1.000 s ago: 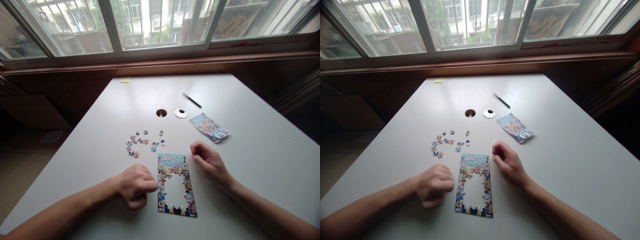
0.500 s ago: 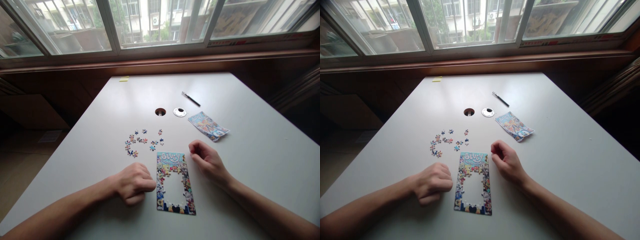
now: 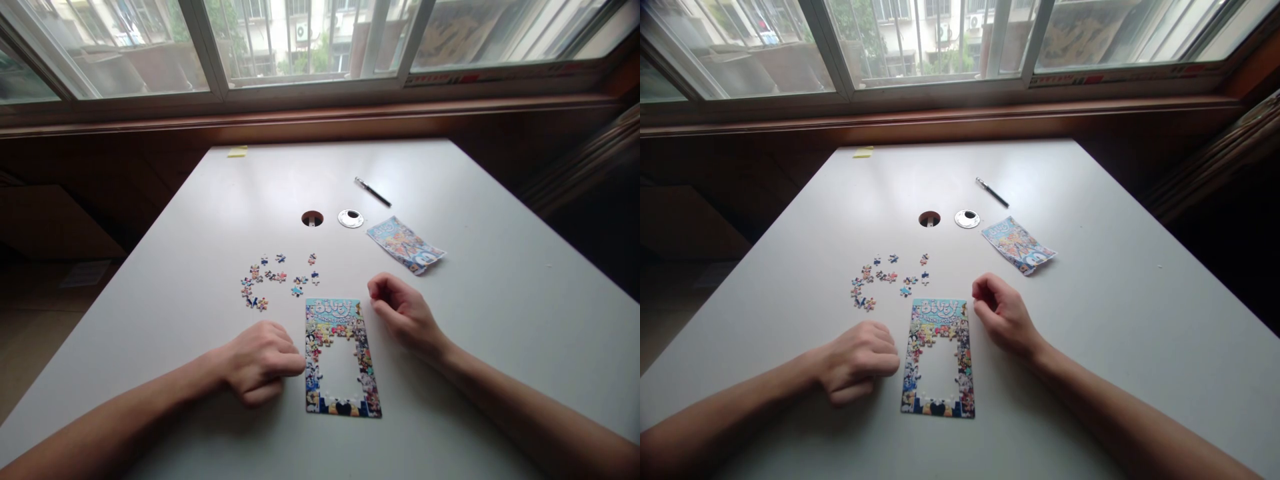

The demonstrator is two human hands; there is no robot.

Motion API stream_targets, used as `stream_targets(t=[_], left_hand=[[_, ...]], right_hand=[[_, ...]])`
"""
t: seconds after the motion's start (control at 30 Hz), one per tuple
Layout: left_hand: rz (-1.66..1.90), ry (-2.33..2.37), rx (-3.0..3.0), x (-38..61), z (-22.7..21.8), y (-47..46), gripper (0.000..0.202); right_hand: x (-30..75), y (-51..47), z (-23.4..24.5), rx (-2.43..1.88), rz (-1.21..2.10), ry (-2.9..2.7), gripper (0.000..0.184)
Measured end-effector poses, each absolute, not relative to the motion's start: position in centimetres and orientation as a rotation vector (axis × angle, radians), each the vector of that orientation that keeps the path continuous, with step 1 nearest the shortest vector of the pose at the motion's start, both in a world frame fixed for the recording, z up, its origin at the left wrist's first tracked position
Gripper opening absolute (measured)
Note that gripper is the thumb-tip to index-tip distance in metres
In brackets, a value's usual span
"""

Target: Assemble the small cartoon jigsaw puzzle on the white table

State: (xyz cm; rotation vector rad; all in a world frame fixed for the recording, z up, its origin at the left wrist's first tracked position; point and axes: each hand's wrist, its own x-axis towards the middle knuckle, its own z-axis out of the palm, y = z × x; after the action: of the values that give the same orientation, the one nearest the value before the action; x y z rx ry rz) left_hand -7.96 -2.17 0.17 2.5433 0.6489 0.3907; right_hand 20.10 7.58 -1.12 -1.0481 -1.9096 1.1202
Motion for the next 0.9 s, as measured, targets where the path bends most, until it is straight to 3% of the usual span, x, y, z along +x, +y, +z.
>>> stream_targets(t=[0.77, 0.9], left_hand=[[0.378, 0.655, 2.627, -8.1, -0.1, -2.2, 0.018], [0.325, 1.037, 2.766, -9.9, 2.0, -1.2, 0.009]], right_hand=[[20.0, 7.5, -1.0, -1.054, 1.115, -1.91, 0.012], [19.9, 7.5, -0.9, -1.056, 1.107, -1.919, 0.012]])
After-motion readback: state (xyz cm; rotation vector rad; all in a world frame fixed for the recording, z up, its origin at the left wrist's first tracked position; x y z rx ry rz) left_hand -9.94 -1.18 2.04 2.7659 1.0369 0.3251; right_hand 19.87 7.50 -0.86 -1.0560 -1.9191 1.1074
